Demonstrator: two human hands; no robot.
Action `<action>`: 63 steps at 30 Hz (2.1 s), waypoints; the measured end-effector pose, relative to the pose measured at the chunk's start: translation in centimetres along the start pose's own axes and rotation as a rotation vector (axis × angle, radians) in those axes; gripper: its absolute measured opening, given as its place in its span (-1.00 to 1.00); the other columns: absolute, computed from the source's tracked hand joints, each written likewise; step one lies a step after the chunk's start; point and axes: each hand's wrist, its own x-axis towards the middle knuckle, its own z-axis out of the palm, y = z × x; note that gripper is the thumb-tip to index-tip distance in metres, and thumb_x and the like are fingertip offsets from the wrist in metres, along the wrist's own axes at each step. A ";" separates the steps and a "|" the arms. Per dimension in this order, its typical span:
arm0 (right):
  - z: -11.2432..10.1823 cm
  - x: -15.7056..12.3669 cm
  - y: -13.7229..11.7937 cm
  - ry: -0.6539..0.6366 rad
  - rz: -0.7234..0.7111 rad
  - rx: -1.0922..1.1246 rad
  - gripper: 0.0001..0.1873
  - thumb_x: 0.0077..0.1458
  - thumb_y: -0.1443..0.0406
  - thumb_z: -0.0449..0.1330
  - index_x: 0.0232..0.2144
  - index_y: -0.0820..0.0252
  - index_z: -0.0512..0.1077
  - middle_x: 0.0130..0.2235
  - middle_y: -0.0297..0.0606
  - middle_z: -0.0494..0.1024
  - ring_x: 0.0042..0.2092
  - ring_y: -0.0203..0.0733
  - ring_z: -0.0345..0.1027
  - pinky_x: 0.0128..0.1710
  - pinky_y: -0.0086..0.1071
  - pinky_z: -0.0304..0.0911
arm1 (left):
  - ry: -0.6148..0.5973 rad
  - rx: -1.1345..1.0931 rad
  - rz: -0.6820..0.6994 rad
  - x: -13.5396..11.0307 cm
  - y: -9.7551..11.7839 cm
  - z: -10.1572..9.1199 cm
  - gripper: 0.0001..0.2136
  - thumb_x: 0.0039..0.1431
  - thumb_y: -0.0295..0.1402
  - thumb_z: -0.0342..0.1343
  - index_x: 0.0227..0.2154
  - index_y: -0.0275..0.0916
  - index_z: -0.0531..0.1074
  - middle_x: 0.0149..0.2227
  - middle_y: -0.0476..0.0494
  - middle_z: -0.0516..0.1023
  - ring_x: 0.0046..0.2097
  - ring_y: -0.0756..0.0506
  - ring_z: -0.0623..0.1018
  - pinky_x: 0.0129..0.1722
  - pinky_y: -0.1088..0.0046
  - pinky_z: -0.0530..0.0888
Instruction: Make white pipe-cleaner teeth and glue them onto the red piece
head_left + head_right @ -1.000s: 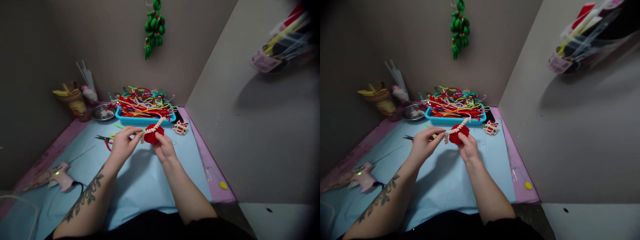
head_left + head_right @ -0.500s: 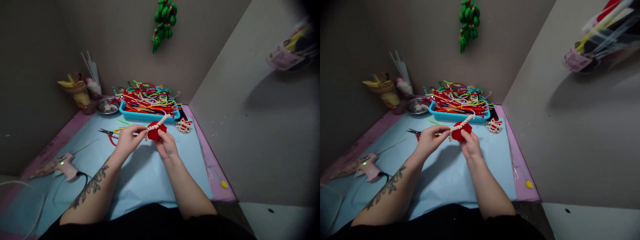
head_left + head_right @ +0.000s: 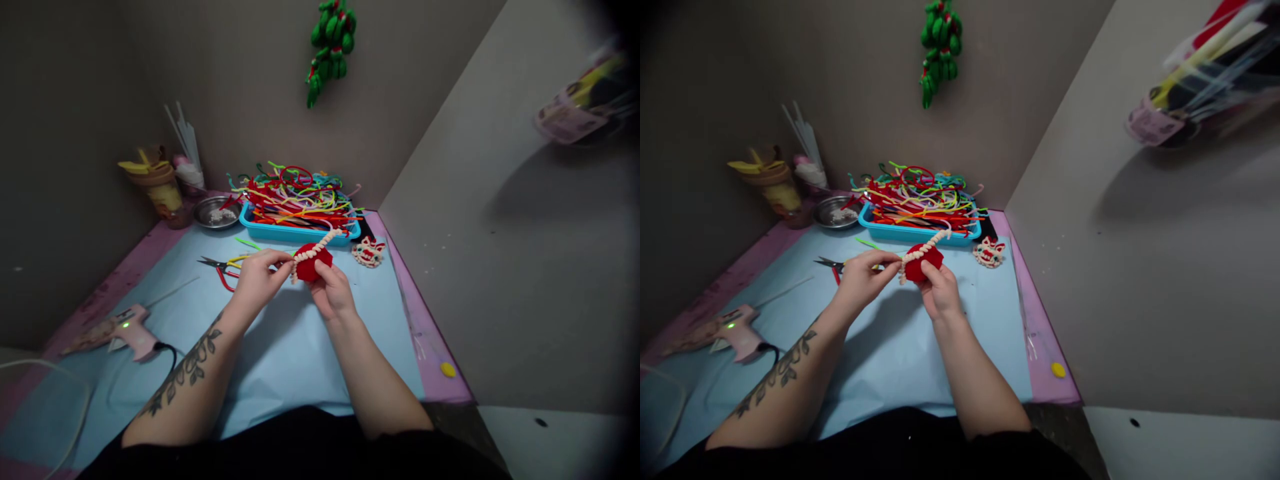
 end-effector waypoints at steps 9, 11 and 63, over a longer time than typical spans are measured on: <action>-0.1 0.0 0.2 0.011 0.011 0.001 -0.71 -0.15 0.35 0.31 -0.27 0.28 0.51 -0.26 -0.21 0.61 -0.24 -0.19 0.48 -0.23 -0.36 0.41 | -0.007 -0.052 0.006 0.0 -0.7 0.0 -0.91 0.10 -0.38 0.14 -0.37 -0.24 0.53 -0.40 -0.07 0.58 -0.37 -0.03 0.53 -0.39 0.51 0.44; -0.1 0.0 0.1 0.018 0.004 0.005 -0.73 -0.14 0.35 0.30 -0.29 0.28 0.52 -0.27 -0.21 0.61 -0.25 -0.21 0.48 -0.26 -0.38 0.42 | 0.006 -0.078 0.072 0.0 -1.0 -0.2 -0.91 0.11 -0.40 0.13 -0.35 -0.24 0.51 -0.36 -0.10 0.58 -0.33 -0.03 0.54 -0.35 0.49 0.46; -0.2 0.1 0.0 0.065 0.062 0.104 -0.81 -0.04 0.38 0.25 -0.28 0.23 0.50 -0.29 -0.25 0.61 -0.27 -0.29 0.48 -0.29 -0.46 0.42 | -0.061 -0.074 0.365 -0.5 -2.3 0.1 -0.88 0.10 -0.33 0.19 -0.29 -0.20 0.50 -0.21 -0.19 0.61 -0.16 -0.11 0.56 -0.13 0.31 0.46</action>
